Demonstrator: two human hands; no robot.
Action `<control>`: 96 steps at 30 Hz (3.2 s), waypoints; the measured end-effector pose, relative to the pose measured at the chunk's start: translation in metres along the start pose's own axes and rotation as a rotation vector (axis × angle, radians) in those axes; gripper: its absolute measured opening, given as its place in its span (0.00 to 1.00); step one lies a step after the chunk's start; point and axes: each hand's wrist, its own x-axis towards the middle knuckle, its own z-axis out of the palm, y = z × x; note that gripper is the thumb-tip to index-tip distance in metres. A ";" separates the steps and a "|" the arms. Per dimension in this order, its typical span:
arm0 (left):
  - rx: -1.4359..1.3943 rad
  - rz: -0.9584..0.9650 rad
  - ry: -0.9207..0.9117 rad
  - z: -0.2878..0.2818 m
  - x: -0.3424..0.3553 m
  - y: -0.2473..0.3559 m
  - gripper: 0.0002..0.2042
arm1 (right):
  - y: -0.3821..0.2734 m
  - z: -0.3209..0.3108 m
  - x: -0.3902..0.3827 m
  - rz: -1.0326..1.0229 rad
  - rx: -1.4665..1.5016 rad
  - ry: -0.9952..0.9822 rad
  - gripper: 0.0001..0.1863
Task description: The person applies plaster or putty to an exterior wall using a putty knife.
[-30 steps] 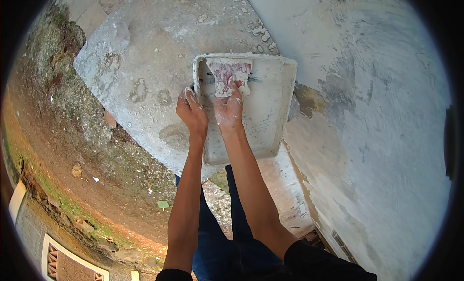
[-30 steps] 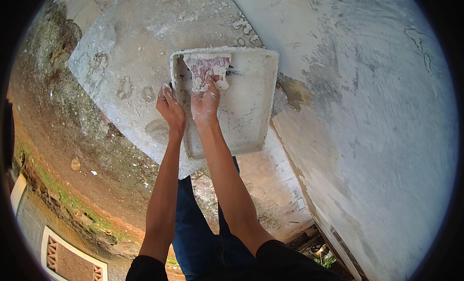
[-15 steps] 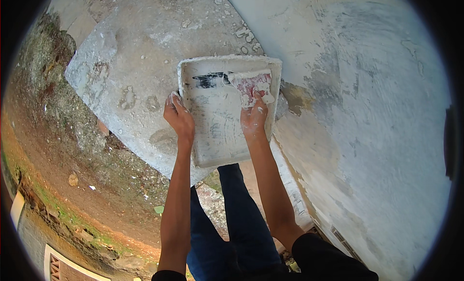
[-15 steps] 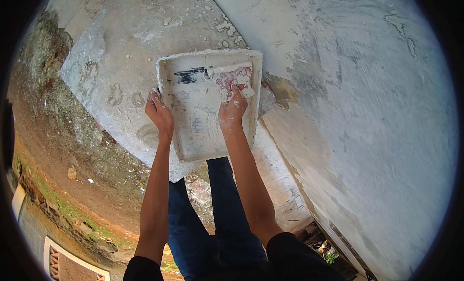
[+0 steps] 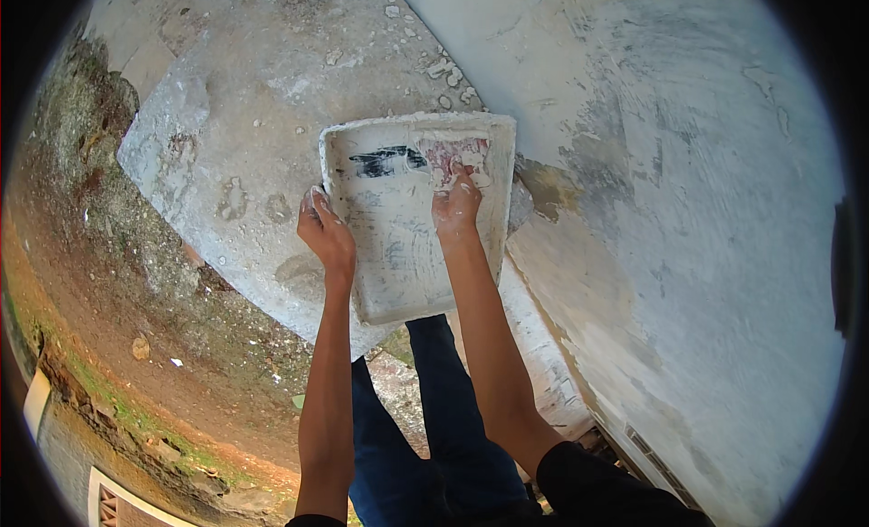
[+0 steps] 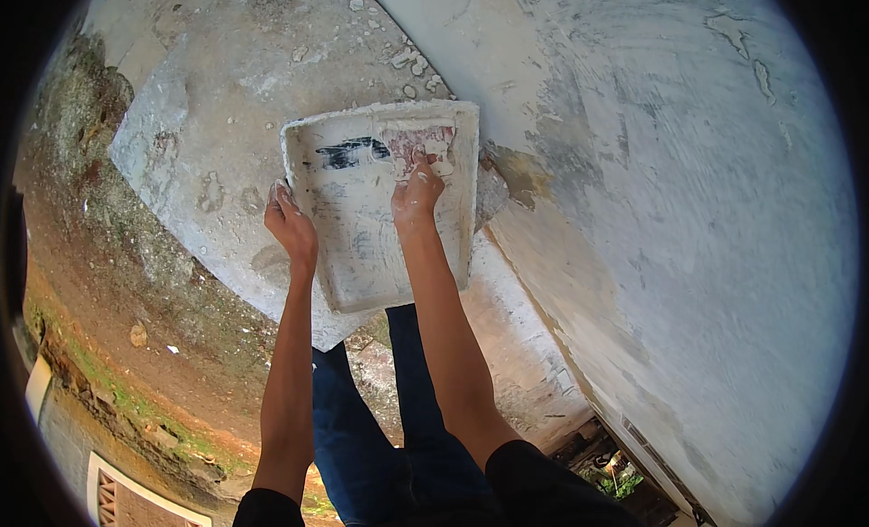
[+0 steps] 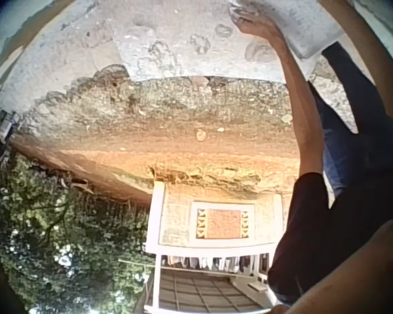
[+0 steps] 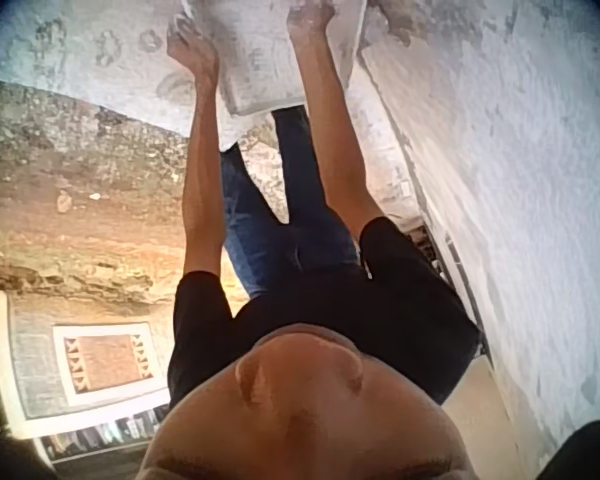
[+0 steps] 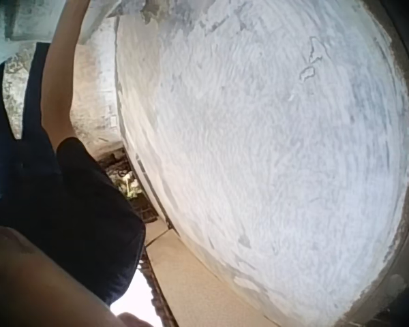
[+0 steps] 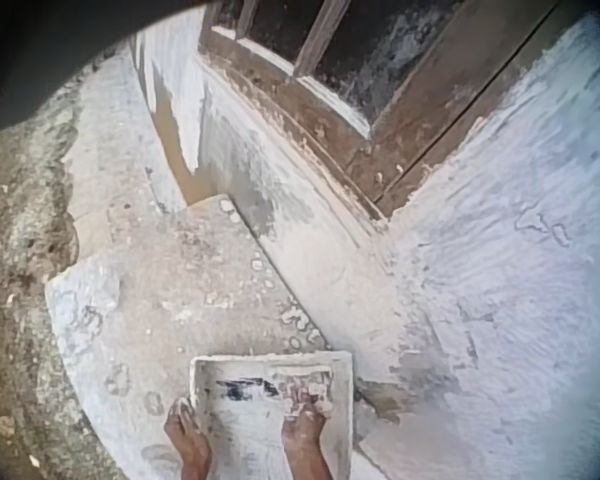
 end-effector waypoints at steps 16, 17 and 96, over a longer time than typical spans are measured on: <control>-0.018 -0.058 -0.018 -0.002 0.000 0.002 0.15 | -0.028 -0.009 -0.006 0.037 -0.489 0.117 0.06; -0.022 -0.030 -0.009 -0.001 0.000 0.001 0.15 | -0.028 -0.007 -0.006 0.030 -0.425 0.098 0.08; 0.229 -0.042 -0.083 0.001 0.000 0.001 0.14 | -0.016 -0.005 -0.012 -0.091 0.079 -0.219 0.09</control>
